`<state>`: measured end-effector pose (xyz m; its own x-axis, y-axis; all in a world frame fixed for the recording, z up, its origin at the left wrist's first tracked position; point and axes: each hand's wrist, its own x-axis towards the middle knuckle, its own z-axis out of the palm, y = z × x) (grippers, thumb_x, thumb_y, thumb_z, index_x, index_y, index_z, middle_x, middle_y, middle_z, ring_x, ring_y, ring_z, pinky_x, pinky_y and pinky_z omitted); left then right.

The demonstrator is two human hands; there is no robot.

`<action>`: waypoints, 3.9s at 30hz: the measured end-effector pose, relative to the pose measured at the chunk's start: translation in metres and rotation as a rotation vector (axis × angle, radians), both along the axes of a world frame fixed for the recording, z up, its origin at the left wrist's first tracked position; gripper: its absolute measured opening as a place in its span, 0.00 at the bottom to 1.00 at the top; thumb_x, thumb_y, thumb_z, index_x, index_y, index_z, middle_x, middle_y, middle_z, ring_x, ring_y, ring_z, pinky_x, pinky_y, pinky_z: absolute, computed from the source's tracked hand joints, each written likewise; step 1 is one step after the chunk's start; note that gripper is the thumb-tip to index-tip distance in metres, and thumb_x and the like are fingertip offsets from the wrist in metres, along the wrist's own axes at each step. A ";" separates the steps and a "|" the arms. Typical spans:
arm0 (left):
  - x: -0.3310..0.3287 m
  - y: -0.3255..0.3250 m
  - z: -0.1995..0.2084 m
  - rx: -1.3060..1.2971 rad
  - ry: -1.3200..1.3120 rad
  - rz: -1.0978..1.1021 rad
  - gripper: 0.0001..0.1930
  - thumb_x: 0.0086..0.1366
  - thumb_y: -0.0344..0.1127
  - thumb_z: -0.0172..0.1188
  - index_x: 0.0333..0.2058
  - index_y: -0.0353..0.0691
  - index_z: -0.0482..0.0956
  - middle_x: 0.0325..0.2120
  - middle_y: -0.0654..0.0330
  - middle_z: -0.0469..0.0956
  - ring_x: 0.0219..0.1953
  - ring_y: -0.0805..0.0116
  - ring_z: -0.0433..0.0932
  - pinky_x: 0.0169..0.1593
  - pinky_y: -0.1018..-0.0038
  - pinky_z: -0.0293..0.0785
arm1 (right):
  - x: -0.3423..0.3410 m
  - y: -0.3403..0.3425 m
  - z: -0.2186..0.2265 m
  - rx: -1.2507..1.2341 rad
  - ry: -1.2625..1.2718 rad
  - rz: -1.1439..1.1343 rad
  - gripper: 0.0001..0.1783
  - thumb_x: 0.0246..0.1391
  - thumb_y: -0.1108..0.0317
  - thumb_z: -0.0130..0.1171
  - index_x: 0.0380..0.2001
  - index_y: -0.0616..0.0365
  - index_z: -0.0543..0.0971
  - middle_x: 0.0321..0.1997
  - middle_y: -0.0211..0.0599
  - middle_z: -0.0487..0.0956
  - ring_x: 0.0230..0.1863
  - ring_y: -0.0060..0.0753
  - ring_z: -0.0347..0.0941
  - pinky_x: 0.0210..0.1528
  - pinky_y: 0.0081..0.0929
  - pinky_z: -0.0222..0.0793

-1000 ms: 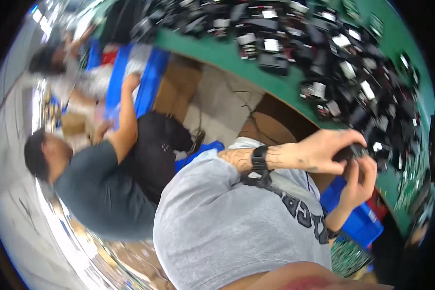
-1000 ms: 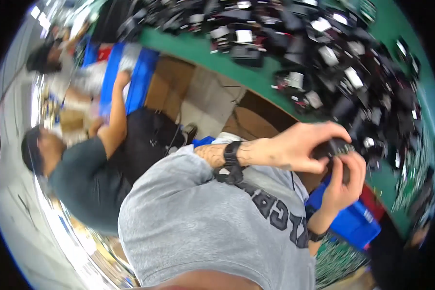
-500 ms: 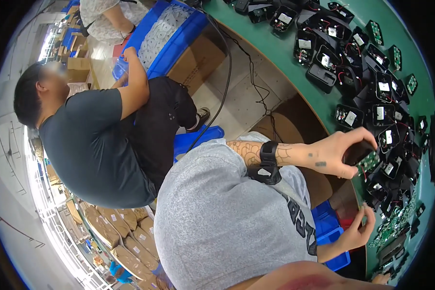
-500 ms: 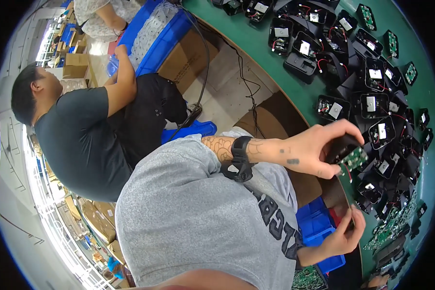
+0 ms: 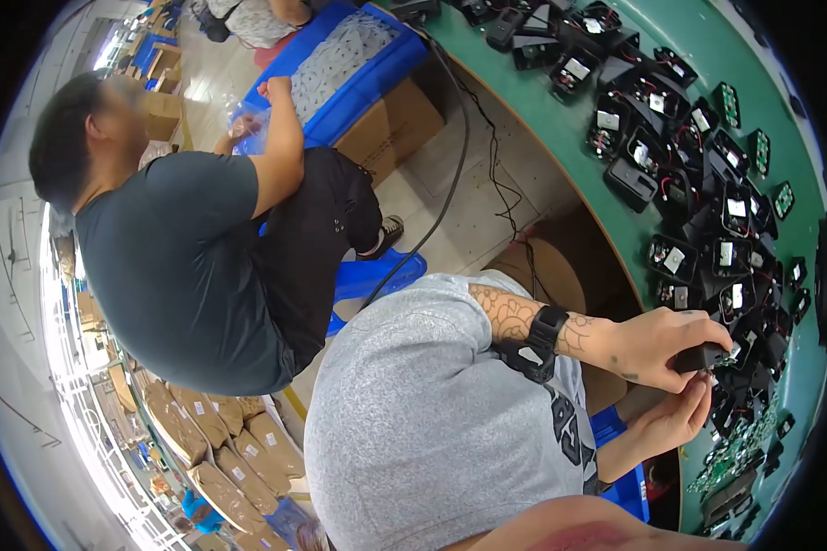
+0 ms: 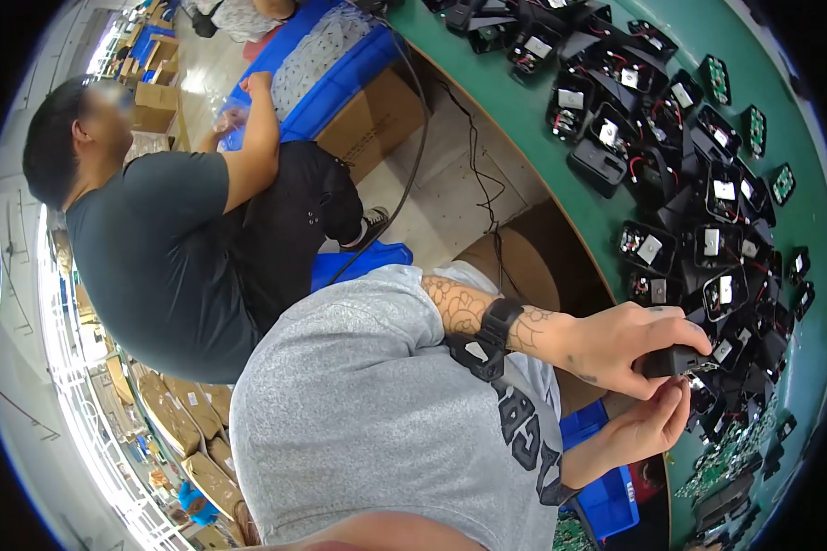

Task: The person picks up a black plastic housing and a circuit board, fits the board into the housing by hand, and presses them together. After ensuring the board is seated, the person places the assembled unit back onto the green conveyor belt.

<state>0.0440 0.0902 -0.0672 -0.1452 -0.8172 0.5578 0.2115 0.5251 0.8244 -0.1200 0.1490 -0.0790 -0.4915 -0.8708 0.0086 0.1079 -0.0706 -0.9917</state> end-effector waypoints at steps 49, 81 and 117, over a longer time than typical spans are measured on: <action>-0.007 -0.002 -0.022 0.090 -0.064 0.106 0.31 0.50 0.21 0.64 0.52 0.35 0.61 0.44 0.53 0.71 0.41 0.65 0.74 0.47 0.70 0.72 | 0.034 -0.026 0.019 -0.129 0.230 0.055 0.09 0.36 0.84 0.67 0.26 0.63 0.82 0.32 0.33 0.77 0.51 0.38 0.68 0.54 0.34 0.60; 0.001 -0.007 -0.016 -0.127 -0.322 -0.070 0.30 0.47 0.18 0.63 0.51 0.37 0.67 0.42 0.51 0.75 0.37 0.54 0.77 0.41 0.67 0.74 | -0.004 -0.027 0.066 0.087 0.678 0.369 0.05 0.33 0.77 0.67 0.19 0.63 0.80 0.26 0.33 0.79 0.38 0.33 0.75 0.43 0.27 0.67; 0.007 -0.008 -0.002 -0.034 -0.533 -0.219 0.31 0.47 0.20 0.64 0.53 0.40 0.68 0.40 0.55 0.75 0.36 0.66 0.78 0.37 0.75 0.75 | -0.019 -0.034 0.070 0.275 0.614 0.590 0.06 0.35 0.76 0.65 0.21 0.66 0.80 0.24 0.37 0.77 0.28 0.29 0.74 0.32 0.23 0.67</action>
<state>0.0511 0.0824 -0.0697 -0.5772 -0.7193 0.3865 -0.1213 0.5436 0.8305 -0.1392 0.1151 -0.0087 0.0595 -0.9906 -0.1236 -0.5035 0.0771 -0.8605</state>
